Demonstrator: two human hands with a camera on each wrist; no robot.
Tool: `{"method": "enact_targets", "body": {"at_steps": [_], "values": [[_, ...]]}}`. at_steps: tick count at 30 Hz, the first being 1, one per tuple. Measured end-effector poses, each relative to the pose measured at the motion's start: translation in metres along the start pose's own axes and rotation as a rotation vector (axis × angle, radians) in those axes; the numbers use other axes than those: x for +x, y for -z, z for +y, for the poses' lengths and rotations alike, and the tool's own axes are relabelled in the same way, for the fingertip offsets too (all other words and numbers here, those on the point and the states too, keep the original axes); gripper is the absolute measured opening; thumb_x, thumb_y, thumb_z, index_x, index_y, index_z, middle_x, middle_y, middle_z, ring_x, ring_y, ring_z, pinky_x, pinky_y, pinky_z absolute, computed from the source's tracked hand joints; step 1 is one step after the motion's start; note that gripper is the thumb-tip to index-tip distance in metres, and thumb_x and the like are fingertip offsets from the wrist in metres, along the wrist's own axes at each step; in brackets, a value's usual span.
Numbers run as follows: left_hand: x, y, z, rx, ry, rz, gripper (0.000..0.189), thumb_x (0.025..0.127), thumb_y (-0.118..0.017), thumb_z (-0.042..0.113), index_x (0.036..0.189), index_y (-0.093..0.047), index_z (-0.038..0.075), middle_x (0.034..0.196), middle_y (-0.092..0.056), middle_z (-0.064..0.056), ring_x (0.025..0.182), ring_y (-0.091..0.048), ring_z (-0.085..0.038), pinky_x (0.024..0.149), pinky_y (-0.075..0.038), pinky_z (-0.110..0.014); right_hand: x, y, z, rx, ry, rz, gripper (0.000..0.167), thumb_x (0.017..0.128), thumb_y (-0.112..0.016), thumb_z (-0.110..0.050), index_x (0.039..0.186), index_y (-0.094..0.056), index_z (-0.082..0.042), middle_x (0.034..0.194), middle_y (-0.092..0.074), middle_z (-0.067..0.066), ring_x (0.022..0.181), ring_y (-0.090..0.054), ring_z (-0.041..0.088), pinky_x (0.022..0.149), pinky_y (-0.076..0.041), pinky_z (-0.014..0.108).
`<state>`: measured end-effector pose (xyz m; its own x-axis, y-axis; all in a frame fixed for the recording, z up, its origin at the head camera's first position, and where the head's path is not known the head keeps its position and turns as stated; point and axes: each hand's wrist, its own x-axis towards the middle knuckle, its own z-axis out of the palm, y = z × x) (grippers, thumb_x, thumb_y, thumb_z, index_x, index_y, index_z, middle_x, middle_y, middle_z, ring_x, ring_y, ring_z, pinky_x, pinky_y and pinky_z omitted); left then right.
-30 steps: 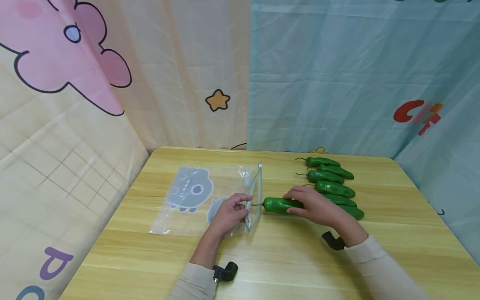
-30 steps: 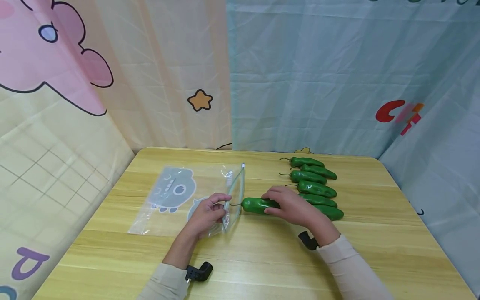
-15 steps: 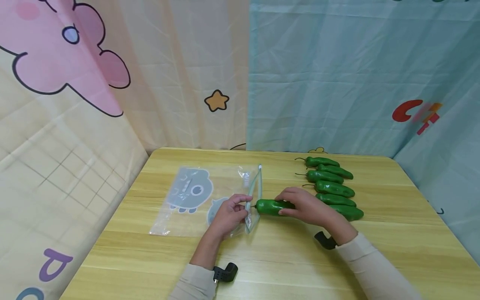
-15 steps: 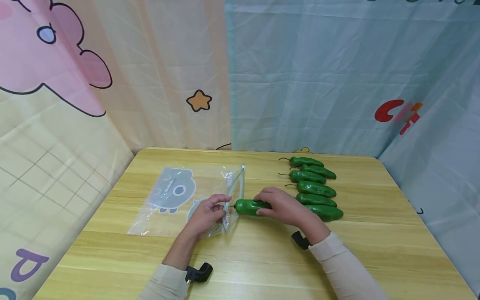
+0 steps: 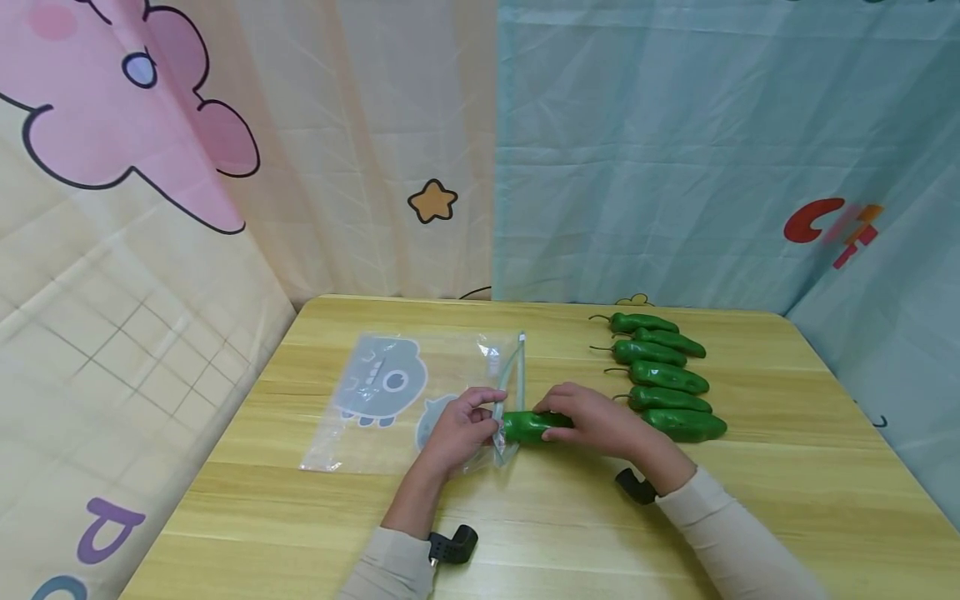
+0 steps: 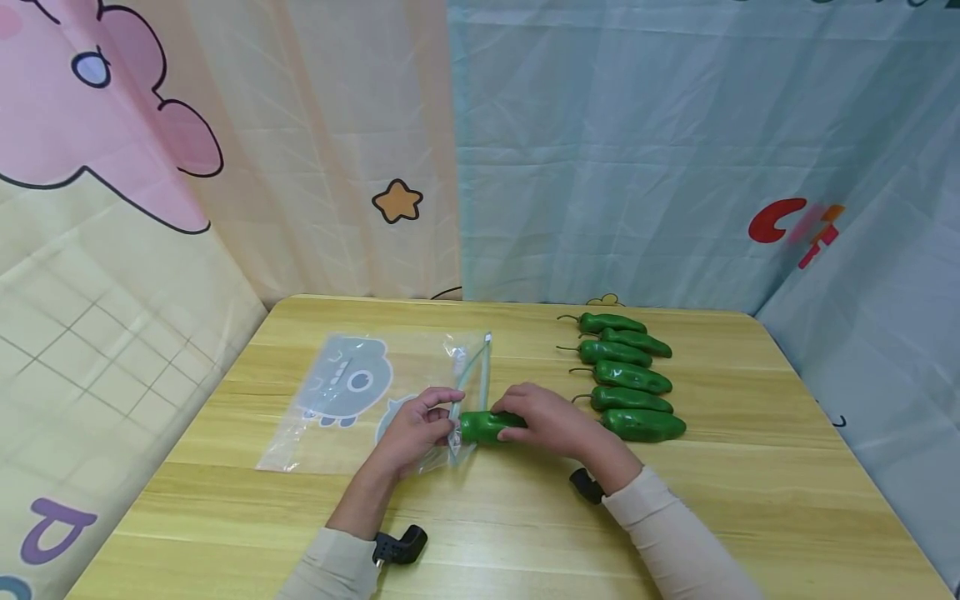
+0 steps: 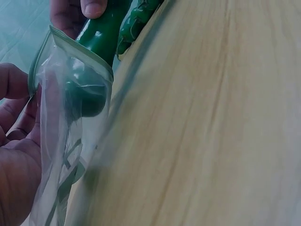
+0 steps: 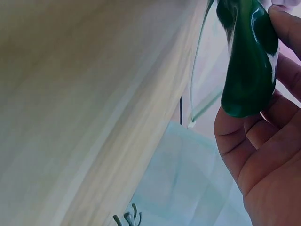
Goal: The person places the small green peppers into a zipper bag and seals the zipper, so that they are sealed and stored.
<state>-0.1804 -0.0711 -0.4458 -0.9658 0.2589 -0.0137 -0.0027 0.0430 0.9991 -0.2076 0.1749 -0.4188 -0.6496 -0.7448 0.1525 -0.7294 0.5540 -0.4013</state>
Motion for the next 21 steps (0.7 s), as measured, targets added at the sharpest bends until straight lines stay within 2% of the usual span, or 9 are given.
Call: {"method": "enact_targets", "body": {"at_steps": [6, 11, 16, 21], "values": [[0.000, 0.000, -0.001, 0.004, -0.003, 0.007, 0.042, 0.088, -0.060, -0.009, 0.129, -0.059, -0.004, 0.103, -0.059, -0.014, 0.081, -0.057, -0.014, 0.069, -0.056, -0.032, 0.003, -0.007, -0.003, 0.004, 0.015, -0.022, 0.030, 0.092, -0.072, -0.027, 0.117, -0.068, -0.011, 0.109, -0.063, -0.004, 0.097, -0.057, 0.011, 0.086, -0.053, 0.035], [0.002, 0.001, -0.003, 0.002, -0.015, 0.007, 0.041, 0.089, -0.060, -0.008, 0.129, -0.059, -0.005, 0.111, -0.058, -0.016, 0.081, -0.056, -0.014, 0.067, -0.055, -0.030, 0.006, -0.012, -0.006, 0.010, 0.031, -0.018, 0.030, 0.091, -0.073, -0.025, 0.117, -0.068, -0.010, 0.109, -0.063, -0.003, 0.097, -0.057, 0.011, 0.086, -0.053, 0.035], [0.001, 0.000, -0.001, -0.011, -0.020, -0.005, 0.041, 0.089, -0.059, -0.009, 0.130, -0.059, -0.005, 0.115, -0.056, -0.020, 0.082, -0.056, -0.014, 0.067, -0.054, -0.027, 0.010, -0.015, -0.010, 0.039, 0.008, -0.020, 0.028, 0.093, -0.070, -0.025, 0.118, -0.068, -0.011, 0.109, -0.063, -0.004, 0.095, -0.056, 0.009, 0.084, -0.053, 0.032], [0.001, 0.001, 0.000, -0.030, -0.035, -0.027, 0.041, 0.089, -0.057, -0.010, 0.130, -0.058, -0.007, 0.119, -0.055, -0.022, 0.085, -0.056, -0.013, 0.069, -0.055, -0.024, 0.016, -0.017, -0.013, 0.055, 0.006, -0.021, 0.026, 0.095, -0.068, -0.022, 0.118, -0.067, -0.010, 0.111, -0.064, -0.002, 0.100, -0.057, 0.011, 0.089, -0.052, 0.035]]}}
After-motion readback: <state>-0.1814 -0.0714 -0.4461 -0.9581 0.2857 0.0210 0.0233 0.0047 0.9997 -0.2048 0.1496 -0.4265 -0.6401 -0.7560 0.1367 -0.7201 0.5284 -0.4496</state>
